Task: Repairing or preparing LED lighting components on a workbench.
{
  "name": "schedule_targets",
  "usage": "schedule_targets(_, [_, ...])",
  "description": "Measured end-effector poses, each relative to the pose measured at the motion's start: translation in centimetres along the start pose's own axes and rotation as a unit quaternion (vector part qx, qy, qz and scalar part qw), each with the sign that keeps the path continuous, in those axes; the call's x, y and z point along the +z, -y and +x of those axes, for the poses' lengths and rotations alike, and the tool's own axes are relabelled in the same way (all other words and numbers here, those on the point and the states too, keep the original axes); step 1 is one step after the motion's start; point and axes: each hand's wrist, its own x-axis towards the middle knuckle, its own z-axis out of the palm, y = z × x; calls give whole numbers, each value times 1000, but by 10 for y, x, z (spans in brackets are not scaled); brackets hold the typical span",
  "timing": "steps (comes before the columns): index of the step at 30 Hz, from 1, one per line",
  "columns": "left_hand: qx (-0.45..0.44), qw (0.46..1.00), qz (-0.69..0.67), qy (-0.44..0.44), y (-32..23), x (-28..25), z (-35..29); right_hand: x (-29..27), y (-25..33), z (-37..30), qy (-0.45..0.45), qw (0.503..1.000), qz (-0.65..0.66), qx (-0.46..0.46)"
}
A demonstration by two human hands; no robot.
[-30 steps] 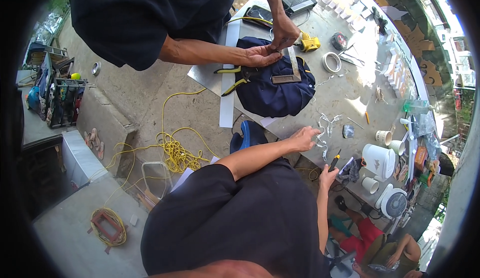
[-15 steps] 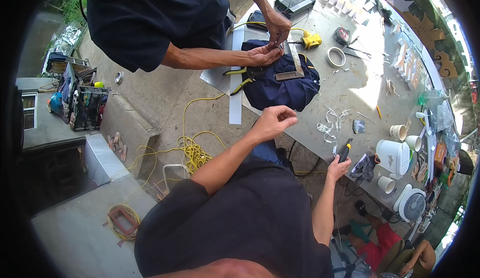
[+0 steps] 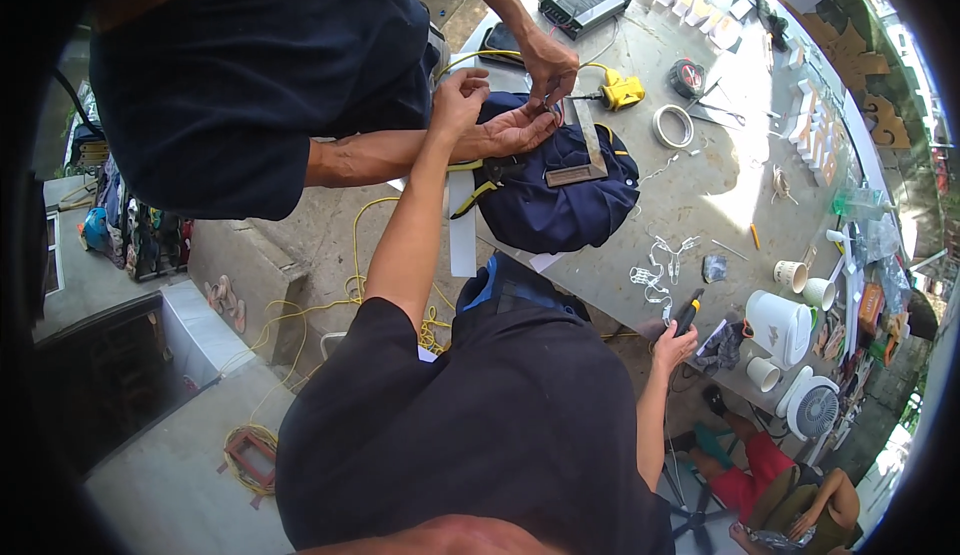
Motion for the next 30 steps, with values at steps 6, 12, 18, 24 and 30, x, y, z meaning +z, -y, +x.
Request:
schedule_targets(6, [-135,957,-236,96,35,33,66,-4,-8,9,28,999,11,-34])
schedule_targets(12, [-270,889,-302,215,33,60,99,-6,-11,11,56,998,34,-13])
schedule_targets(18, [-284,872,-326,228,23,88,121,-7,-8,10,47,998,37,0])
schedule_targets(24, [-261,880,-292,270,20,87,132,-5,-10,11,37,999,39,3])
schedule_targets(30, [-182,882,-209,381,37,65,129,-3,-11,10,31,999,35,-5])
